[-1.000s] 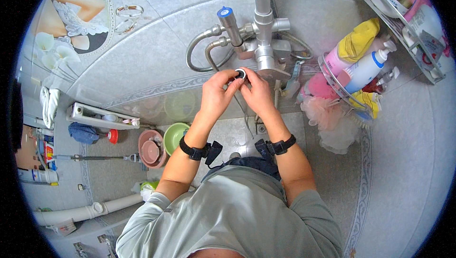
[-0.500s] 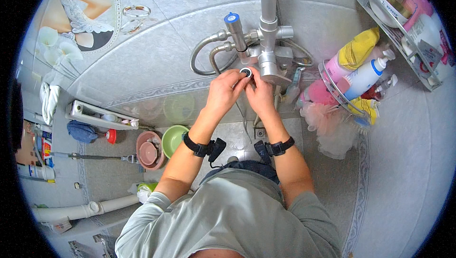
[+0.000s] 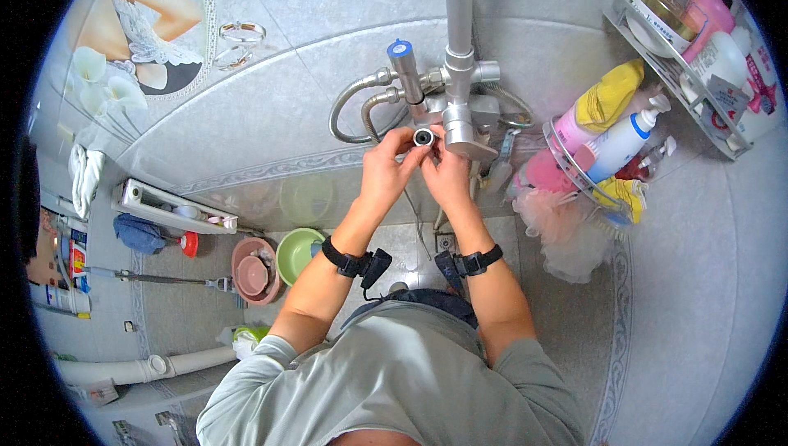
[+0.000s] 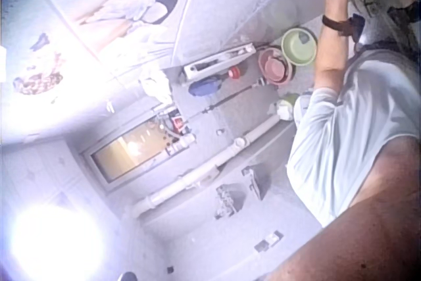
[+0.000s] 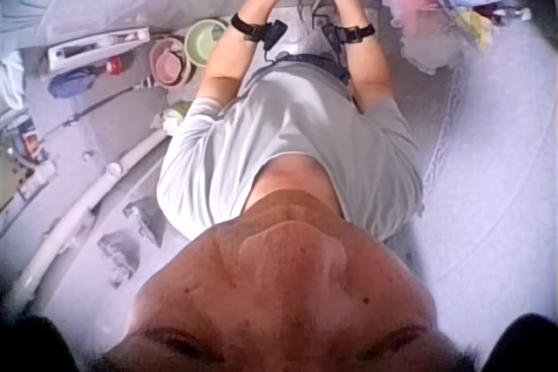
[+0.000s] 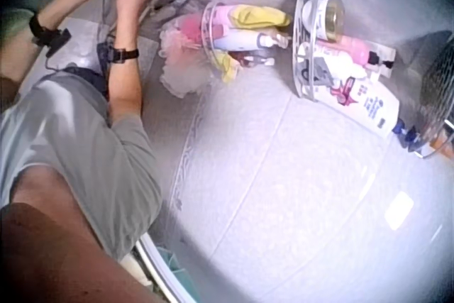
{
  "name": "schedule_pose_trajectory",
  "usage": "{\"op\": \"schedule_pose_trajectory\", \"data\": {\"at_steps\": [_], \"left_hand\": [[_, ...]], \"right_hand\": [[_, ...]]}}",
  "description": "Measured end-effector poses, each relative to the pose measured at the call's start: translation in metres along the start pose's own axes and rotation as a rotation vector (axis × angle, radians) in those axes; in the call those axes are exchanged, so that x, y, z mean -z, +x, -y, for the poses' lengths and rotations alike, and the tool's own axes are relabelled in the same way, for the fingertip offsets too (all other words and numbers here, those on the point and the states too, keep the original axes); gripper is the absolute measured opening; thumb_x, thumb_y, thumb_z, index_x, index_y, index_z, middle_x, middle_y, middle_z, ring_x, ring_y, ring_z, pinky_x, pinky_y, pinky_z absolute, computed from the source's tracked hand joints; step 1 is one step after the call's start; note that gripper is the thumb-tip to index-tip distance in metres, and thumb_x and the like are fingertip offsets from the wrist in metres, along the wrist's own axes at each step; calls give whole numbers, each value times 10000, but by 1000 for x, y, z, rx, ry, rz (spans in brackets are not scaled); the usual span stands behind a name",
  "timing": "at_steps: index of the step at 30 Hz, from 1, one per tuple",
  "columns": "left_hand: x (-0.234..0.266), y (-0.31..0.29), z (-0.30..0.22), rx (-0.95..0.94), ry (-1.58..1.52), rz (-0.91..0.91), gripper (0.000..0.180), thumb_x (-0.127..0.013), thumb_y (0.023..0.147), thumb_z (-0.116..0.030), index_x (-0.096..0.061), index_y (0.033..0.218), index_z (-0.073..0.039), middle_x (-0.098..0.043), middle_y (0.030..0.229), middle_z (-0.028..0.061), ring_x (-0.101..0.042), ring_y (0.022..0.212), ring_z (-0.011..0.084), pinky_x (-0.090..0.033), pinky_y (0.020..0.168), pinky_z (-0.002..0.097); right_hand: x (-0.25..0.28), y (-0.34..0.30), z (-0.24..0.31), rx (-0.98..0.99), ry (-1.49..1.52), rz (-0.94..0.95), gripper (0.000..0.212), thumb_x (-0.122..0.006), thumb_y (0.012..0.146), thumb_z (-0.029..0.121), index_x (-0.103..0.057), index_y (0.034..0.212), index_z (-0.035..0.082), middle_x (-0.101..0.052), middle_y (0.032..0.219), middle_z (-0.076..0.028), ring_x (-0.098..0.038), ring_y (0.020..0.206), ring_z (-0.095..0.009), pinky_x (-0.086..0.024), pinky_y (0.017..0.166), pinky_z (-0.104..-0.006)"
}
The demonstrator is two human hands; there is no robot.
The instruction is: The person uses pliers to unscrew and remove parts of a shower head assembly, wipes a component with a cloth, and then reattaches the parts by hand.
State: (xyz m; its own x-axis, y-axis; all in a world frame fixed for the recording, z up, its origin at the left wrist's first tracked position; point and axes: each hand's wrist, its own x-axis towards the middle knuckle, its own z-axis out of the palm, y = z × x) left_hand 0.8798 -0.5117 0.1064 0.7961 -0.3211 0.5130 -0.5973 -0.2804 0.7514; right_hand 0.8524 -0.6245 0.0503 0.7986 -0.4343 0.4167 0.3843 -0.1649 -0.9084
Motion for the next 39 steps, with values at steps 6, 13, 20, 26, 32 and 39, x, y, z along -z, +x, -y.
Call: {"op": "schedule_pose_trajectory", "data": {"at_steps": [6, 13, 20, 26, 32, 39], "left_hand": [[2, 0, 2, -148, 138, 12, 245, -721, 779, -163, -644, 971, -32, -673, 853, 116, -664, 763, 269, -528, 660, 336], [0, 4, 12, -174, 37, -10, 257, -729, 770, -164, -645, 982, -44, -676, 913, 111, -668, 797, 258, -530, 673, 329], [-1, 11, 23, -155, 28, 70, 253, -735, 763, -174, -655, 967, -48, -679, 877, 112, -673, 785, 243, -531, 668, 321], [-3, 7, 22, -126, 11, 43, 239, -731, 766, -169, -653, 950, -38, -677, 872, 108, -673, 780, 230, -532, 665, 316], [-6, 5, 23, -130, 5, 23, 240, -730, 769, -165, -645, 948, -29, -674, 879, 109, -673, 781, 232, -536, 676, 319], [-8, 11, 28, -142, -11, 5, 242, -722, 785, -169, -634, 955, -21, -671, 879, 115, -673, 780, 237, -536, 677, 314]], "right_hand": [[1, -5, -9, 54, -120, -7, 292, -598, 844, 31, -537, 1130, 36, -631, 910, -130, -638, 796, -214, -497, 705, -320], [3, 2, -7, 149, -212, 10, 273, -619, 840, 47, -552, 1104, 26, -640, 931, -137, -651, 823, -215, -512, 716, -325], [8, 4, -15, 98, -101, 64, 284, -638, 829, 53, -548, 1096, 11, -643, 955, -119, -654, 842, -183, -523, 728, -295], [11, 5, -18, 72, -114, 89, 287, -639, 830, 57, -545, 1099, 17, -635, 941, -104, -646, 840, -169, -517, 725, -290], [12, 7, -27, 53, -71, 96, 284, -636, 838, 73, -542, 1101, 21, -621, 959, -98, -632, 847, -167, -510, 736, -296], [4, 4, -40, 73, -74, 26, 316, -632, 855, 104, -546, 1149, 25, -629, 942, -103, -627, 854, -181, -500, 753, -297]]}}
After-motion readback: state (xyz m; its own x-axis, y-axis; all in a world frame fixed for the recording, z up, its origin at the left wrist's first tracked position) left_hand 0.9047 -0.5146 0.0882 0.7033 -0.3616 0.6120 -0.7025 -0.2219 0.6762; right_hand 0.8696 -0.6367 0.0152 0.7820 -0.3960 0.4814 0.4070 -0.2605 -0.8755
